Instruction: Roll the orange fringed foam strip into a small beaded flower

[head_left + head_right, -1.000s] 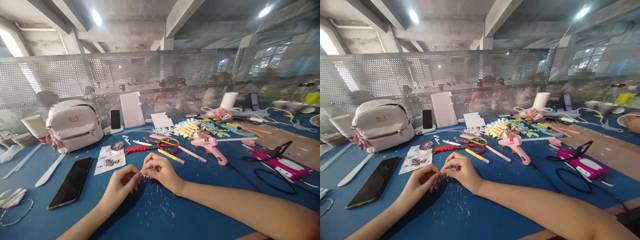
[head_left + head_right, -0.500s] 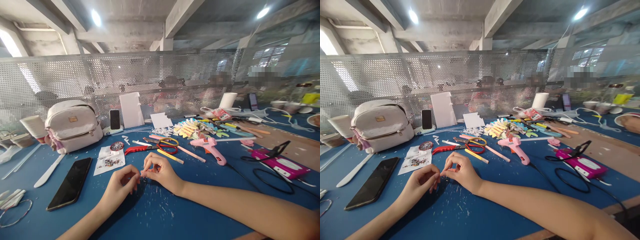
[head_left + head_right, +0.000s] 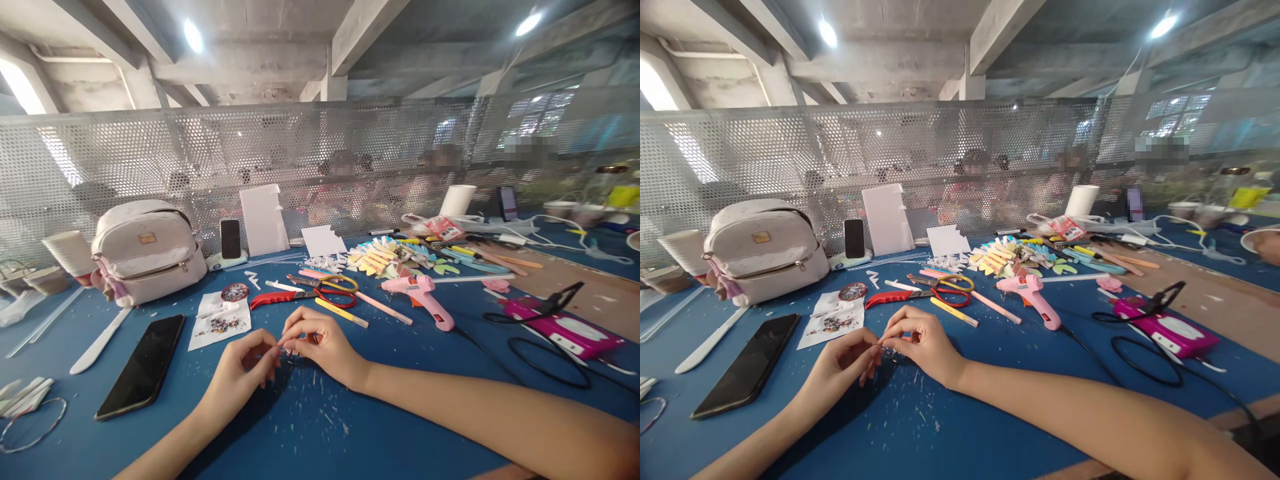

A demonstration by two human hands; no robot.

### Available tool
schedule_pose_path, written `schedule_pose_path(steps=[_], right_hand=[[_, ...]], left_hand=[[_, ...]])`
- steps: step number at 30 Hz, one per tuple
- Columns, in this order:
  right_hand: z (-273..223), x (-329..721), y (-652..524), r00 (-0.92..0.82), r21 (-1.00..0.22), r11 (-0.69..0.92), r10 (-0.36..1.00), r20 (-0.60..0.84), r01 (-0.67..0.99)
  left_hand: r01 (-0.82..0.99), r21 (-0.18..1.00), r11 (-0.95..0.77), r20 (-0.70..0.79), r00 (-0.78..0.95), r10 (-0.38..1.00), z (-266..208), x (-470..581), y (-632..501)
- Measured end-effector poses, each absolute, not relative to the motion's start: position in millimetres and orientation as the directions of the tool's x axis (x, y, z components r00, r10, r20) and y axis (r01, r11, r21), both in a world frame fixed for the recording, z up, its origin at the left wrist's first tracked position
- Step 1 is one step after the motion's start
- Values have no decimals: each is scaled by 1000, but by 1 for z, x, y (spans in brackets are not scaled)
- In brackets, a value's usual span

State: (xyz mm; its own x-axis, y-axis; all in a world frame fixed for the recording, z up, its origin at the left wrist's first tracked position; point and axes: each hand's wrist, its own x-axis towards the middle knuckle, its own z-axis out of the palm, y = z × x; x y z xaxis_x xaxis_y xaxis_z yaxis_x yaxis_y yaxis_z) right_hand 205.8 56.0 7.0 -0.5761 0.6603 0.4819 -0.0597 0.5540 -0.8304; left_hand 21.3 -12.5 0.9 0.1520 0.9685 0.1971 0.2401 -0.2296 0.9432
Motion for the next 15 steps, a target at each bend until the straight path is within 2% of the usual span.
schedule_pose_path(steps=[15], right_hand=[[6, 205, 55, -551, -833, 546, 670, 497, -88]], left_hand=[[161, 963, -218, 198, 132, 971, 3, 20, -9]])
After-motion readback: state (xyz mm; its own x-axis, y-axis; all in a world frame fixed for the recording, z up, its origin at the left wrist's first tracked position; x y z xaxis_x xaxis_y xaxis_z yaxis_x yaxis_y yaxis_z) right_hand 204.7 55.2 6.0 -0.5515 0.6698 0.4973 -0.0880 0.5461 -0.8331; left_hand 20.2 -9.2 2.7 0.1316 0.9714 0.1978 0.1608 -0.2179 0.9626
